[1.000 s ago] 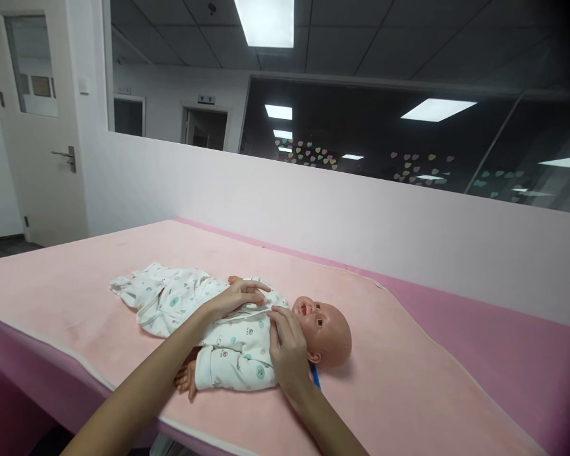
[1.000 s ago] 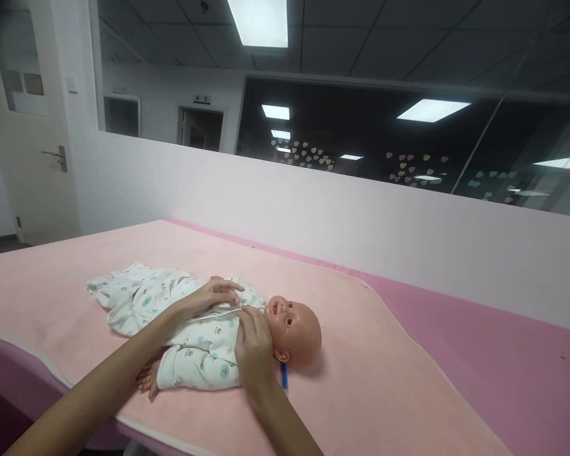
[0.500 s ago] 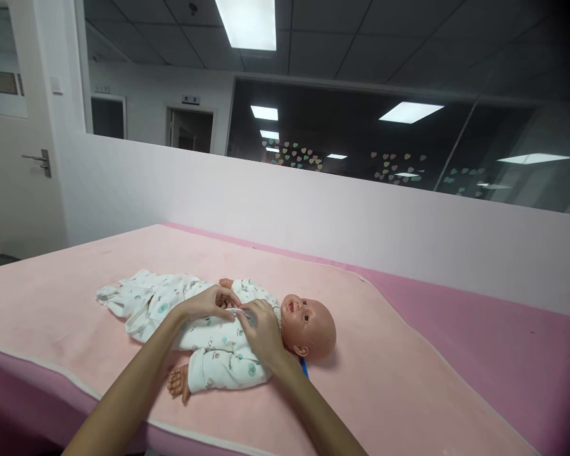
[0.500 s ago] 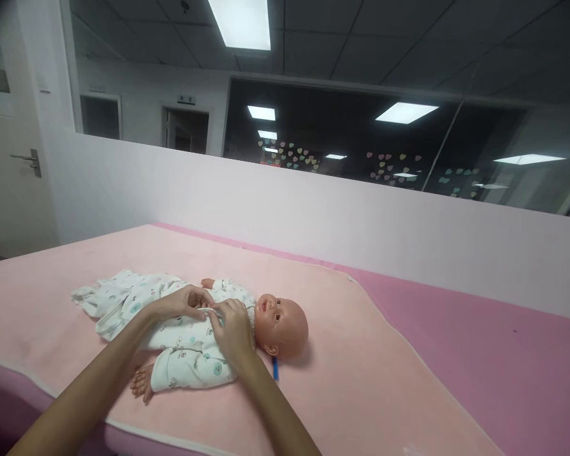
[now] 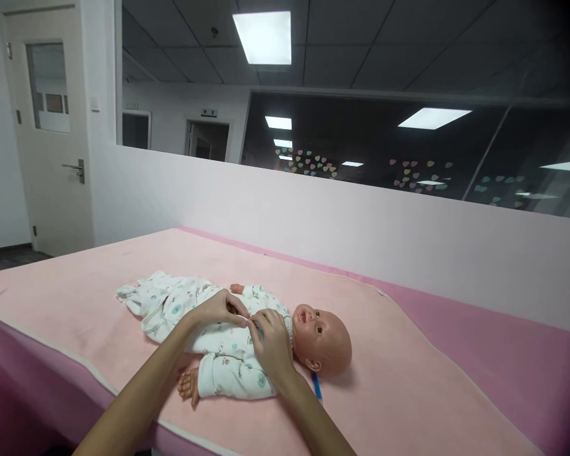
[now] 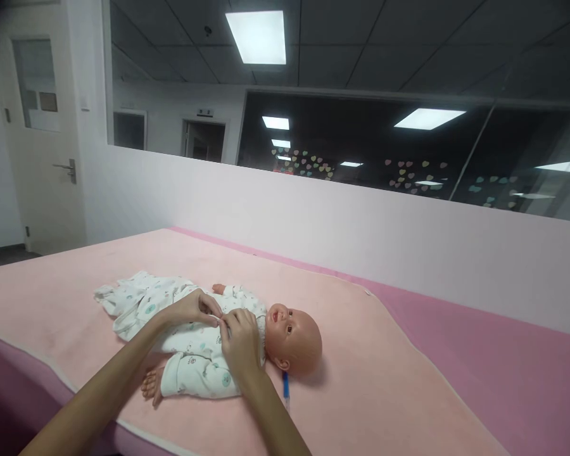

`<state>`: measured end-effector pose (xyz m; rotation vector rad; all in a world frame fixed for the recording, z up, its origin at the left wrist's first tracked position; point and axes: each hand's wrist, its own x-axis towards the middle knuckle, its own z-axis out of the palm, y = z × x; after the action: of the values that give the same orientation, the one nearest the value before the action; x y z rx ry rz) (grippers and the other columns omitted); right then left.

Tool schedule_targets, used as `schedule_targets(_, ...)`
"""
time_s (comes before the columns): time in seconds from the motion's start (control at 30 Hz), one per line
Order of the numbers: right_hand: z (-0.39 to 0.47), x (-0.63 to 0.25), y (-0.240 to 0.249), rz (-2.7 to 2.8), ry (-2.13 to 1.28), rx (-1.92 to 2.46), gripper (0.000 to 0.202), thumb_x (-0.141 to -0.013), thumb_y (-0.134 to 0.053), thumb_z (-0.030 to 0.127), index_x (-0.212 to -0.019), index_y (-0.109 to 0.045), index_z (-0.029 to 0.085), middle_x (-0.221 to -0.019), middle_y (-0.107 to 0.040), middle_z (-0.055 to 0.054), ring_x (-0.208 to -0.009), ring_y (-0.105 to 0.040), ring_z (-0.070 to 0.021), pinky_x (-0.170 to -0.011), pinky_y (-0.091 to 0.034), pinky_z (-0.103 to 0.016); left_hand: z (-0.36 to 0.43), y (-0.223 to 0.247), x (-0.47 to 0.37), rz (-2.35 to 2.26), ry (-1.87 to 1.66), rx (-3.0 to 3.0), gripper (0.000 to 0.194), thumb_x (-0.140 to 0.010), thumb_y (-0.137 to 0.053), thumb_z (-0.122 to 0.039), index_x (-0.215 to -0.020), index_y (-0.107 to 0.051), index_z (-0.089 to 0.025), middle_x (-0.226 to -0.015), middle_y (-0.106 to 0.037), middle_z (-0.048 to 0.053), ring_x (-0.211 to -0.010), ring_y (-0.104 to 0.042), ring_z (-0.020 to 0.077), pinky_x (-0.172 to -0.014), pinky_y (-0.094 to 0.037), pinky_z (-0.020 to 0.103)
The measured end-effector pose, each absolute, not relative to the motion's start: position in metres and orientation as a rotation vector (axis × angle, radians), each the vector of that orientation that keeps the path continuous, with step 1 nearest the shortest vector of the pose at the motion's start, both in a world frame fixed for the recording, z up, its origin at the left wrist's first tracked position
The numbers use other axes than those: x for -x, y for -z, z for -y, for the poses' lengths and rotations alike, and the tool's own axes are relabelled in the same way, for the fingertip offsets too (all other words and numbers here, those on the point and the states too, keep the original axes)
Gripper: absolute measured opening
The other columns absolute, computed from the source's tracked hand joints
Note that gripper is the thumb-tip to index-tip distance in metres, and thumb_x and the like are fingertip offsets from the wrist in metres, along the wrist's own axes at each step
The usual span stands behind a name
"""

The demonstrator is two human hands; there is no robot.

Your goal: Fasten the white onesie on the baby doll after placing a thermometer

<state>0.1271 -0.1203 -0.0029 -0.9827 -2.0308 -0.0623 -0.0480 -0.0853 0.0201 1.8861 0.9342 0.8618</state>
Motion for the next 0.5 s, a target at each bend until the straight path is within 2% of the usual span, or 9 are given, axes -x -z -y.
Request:
schedule_targets(0.23,0.113,-0.127,0.010,1.967,0.069,1.044,0.011,-0.081,-0.049,0.021,-0.073,-0.056,0.018,-0.075,-0.055,-0.003,-0.077,-0.048,-0.0170,-0.071,-0.038,-0.031,0.084,-0.019,0.046,-0.867,-0.889,-1.836,0.036,-0.056,-0.073,-0.039,-0.077,-0.067,-0.011,-0.066,-0.061,0.003,-0.059,-0.049,0.0060,-0.054,-0.034,0.016)
schedule_targets(0.33,0.123,-0.122,-0.011,1.911,0.030,0.982,0.008,-0.078,-0.053,0.020,-0.084,-0.057,0.020,-0.084,-0.058,-0.003,-0.085,-0.052,-0.0187,-0.076,-0.042,-0.034,0.083,-0.018,0.047,-0.837,-0.889,-1.828,0.032,-0.058,-0.072,-0.037,-0.078,-0.066,-0.012,-0.067,-0.061,0.002,-0.060,-0.049,0.0061,-0.055,-0.035,0.016)
schedule_targets(0.43,0.158,-0.114,-0.062,1.865,-0.115,0.749,0.032,-0.076,-0.057,0.023,-0.108,-0.050,0.023,-0.106,-0.056,-0.004,-0.100,-0.052,-0.0177,-0.084,-0.045,-0.033,0.082,-0.017,0.049,-0.811,-0.903,-1.817,0.031,-0.060,-0.071,-0.036,-0.078,-0.065,-0.011,-0.067,-0.061,0.002,-0.061,-0.052,0.0082,-0.057,-0.038,0.018)
schedule_targets(0.5,0.188,-0.113,-0.100,1.857,-0.220,0.563,0.052,-0.076,-0.058,0.032,-0.123,-0.038,0.025,-0.113,-0.053,-0.005,-0.102,-0.053,-0.0175,-0.083,-0.048,-0.032,0.082,-0.015,0.049,-0.801,-0.917,-1.826,0.031,-0.061,-0.070,-0.035,-0.080,-0.065,-0.012,-0.069,-0.062,0.002,-0.064,-0.054,0.0104,-0.060,-0.040,0.020)
